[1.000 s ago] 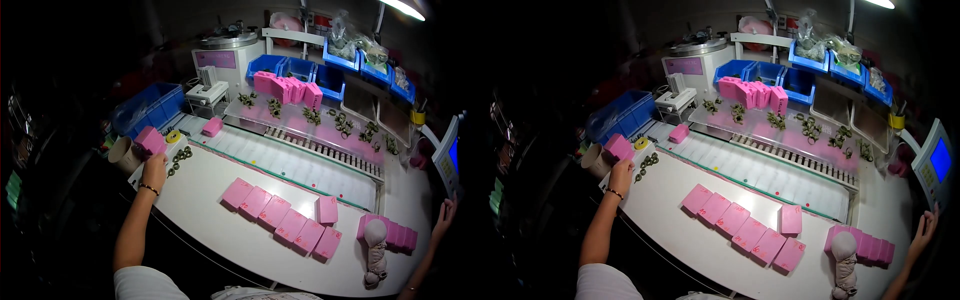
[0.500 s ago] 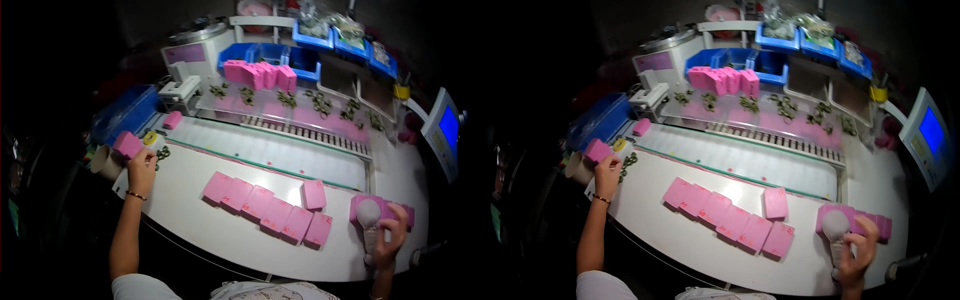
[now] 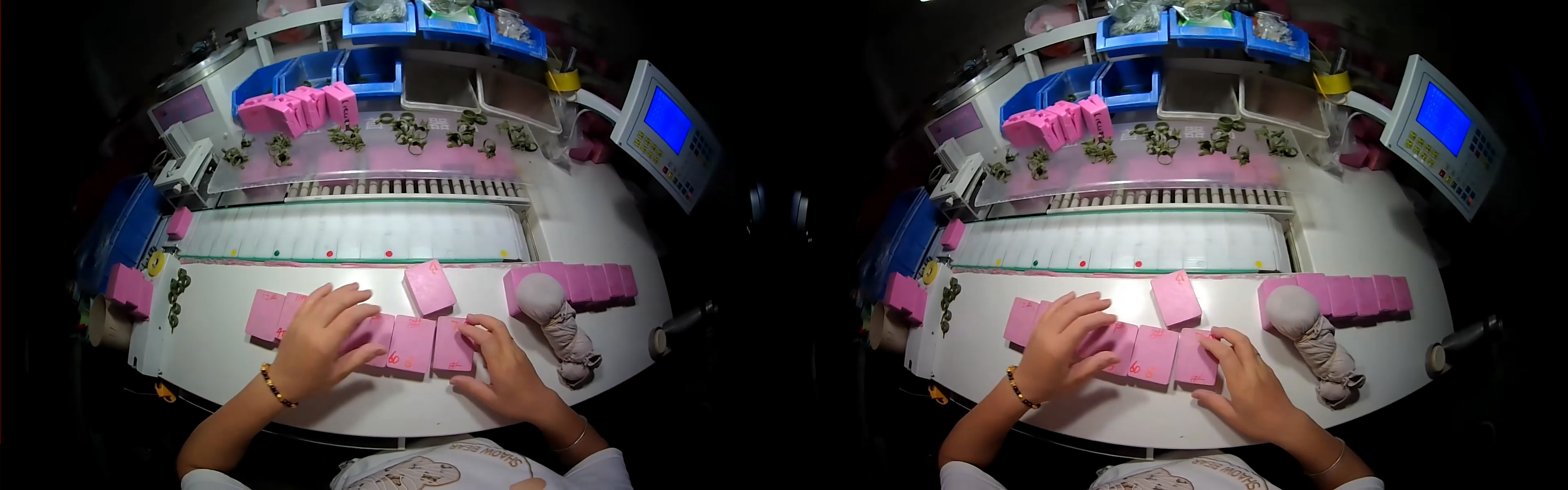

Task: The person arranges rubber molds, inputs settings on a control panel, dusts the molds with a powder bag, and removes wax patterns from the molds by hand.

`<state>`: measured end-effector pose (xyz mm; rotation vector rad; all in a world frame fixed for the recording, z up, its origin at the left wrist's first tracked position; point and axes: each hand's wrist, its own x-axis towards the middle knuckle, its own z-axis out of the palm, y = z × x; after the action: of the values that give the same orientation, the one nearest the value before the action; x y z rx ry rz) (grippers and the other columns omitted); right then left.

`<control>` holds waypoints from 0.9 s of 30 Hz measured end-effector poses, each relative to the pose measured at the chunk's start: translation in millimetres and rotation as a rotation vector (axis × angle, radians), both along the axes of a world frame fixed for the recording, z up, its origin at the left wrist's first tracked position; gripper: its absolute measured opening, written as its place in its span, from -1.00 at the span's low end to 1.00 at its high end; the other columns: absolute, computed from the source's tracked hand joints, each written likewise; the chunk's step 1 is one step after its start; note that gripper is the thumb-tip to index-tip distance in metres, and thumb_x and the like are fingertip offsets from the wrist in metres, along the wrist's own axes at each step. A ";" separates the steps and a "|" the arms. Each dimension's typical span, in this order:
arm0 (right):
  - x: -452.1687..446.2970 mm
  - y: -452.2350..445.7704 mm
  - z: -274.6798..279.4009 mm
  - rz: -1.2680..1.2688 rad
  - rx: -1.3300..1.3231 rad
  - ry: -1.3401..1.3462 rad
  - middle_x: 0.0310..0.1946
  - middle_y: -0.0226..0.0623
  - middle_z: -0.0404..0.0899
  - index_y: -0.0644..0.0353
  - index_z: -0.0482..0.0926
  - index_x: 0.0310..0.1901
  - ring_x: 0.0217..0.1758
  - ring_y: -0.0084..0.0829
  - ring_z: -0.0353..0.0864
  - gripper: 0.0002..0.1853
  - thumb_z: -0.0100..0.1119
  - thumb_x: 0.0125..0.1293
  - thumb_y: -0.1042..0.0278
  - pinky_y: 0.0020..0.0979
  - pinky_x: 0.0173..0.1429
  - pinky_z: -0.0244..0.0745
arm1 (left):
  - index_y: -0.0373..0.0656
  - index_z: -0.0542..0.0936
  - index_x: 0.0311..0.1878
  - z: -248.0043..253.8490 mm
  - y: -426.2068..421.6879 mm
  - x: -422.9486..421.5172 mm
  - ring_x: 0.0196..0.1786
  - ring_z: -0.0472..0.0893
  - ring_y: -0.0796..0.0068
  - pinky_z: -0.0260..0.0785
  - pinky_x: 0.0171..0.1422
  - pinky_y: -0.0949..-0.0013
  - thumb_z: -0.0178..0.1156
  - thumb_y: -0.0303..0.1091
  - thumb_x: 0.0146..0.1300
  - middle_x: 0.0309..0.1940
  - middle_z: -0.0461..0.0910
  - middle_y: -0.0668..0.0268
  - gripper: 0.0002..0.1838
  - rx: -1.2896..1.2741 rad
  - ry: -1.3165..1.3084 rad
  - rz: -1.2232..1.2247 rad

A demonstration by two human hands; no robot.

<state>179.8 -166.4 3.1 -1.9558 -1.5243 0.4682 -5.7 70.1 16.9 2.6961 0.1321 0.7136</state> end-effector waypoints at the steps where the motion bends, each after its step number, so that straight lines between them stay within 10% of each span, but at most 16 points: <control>1: 0.1 1.4 -0.2 -0.007 -0.005 0.018 0.32 0.05 0.21 0.22 0.26 0.36 0.25 0.11 0.41 -0.22 0.43 0.17 0.18 -0.11 0.27 0.41 | -0.17 0.57 0.05 -1.7 -1.5 10.7 0.18 0.54 0.02 0.38 0.29 0.07 0.46 -0.25 0.09 0.12 0.56 0.07 -0.52 -0.012 -0.005 -0.016; 9: 4.2 -3.9 -4.5 -0.054 0.049 0.240 0.39 0.04 0.17 0.19 0.25 0.37 0.25 -0.05 0.49 -0.25 0.42 0.19 0.34 -0.25 0.14 0.57 | -0.19 0.54 0.10 -17.8 -11.2 79.0 0.19 0.49 0.01 0.37 0.26 0.10 0.44 -0.21 0.13 0.18 0.49 0.05 -0.50 -0.136 0.025 -0.077; 17: 6.4 1.9 -5.9 -0.039 0.054 0.211 0.35 0.02 0.24 0.23 0.24 0.37 0.36 0.01 0.34 -0.20 0.44 0.12 0.39 -0.17 0.28 0.45 | -0.04 0.32 0.42 -19.0 -34.0 53.2 0.50 0.19 -0.09 -0.10 0.56 -0.19 0.38 0.26 0.03 0.47 0.16 0.00 -0.05 0.044 0.258 -0.189; 27: 8.9 6.7 -8.6 -0.052 0.075 0.060 0.19 0.00 0.36 0.29 0.27 0.29 0.28 0.03 0.36 -0.17 0.51 -0.01 0.35 -0.12 0.36 0.29 | -0.02 0.44 0.34 -25.4 -25.5 33.2 0.53 0.14 -0.10 -0.09 0.56 -0.20 0.26 0.13 0.20 0.45 0.23 -0.01 -0.30 0.143 0.325 -0.133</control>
<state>188.6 -159.7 -5.5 -1.9021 -1.4296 0.4374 27.5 44.6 -8.5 2.9062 -0.0199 0.2510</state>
